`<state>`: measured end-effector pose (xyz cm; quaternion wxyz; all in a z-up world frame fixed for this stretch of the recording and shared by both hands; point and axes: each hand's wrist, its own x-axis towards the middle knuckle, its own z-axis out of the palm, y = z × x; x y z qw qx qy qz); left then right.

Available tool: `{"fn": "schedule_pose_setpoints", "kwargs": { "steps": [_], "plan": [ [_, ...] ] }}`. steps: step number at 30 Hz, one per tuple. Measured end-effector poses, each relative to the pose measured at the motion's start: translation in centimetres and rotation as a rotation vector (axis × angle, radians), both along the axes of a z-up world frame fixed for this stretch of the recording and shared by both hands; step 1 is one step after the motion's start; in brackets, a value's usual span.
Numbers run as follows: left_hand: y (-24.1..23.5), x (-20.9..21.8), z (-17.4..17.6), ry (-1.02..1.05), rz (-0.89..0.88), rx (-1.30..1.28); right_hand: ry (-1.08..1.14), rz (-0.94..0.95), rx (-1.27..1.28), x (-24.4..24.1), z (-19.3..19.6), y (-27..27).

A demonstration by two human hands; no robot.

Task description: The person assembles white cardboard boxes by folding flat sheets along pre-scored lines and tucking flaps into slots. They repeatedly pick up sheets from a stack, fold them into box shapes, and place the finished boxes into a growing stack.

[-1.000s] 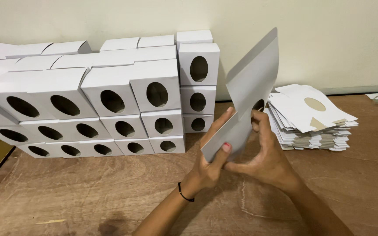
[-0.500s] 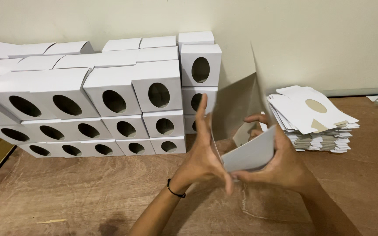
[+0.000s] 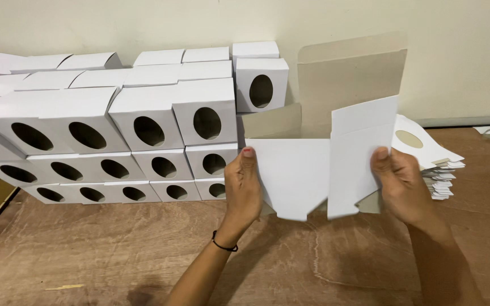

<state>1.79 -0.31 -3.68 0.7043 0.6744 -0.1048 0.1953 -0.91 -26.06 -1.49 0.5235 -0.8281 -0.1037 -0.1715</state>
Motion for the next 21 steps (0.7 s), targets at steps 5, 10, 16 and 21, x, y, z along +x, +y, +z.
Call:
{"fn": "schedule_pose_setpoints", "kwargs": {
  "steps": [5, 10, 16, 21],
  "plan": [
    [-0.5, -0.3, 0.6, -0.021, -0.025, -0.043, 0.057, -0.141, 0.092, -1.7, 3.4, 3.0],
    [-0.6, -2.5, 4.0, 0.26, -0.252, 0.079, 0.285, -0.075, 0.259, -2.5, 5.3, 4.4],
    [-1.7, -4.0, 5.6, 0.422, -0.396, 0.031, 0.497, 0.274, 0.264, -3.1, 4.3, 3.3],
    [-1.8, -1.9, 3.4, 0.677, -0.531, -0.353, 0.297, 0.731, 0.013, -2.7, 3.2, 1.3]
  ]
}}
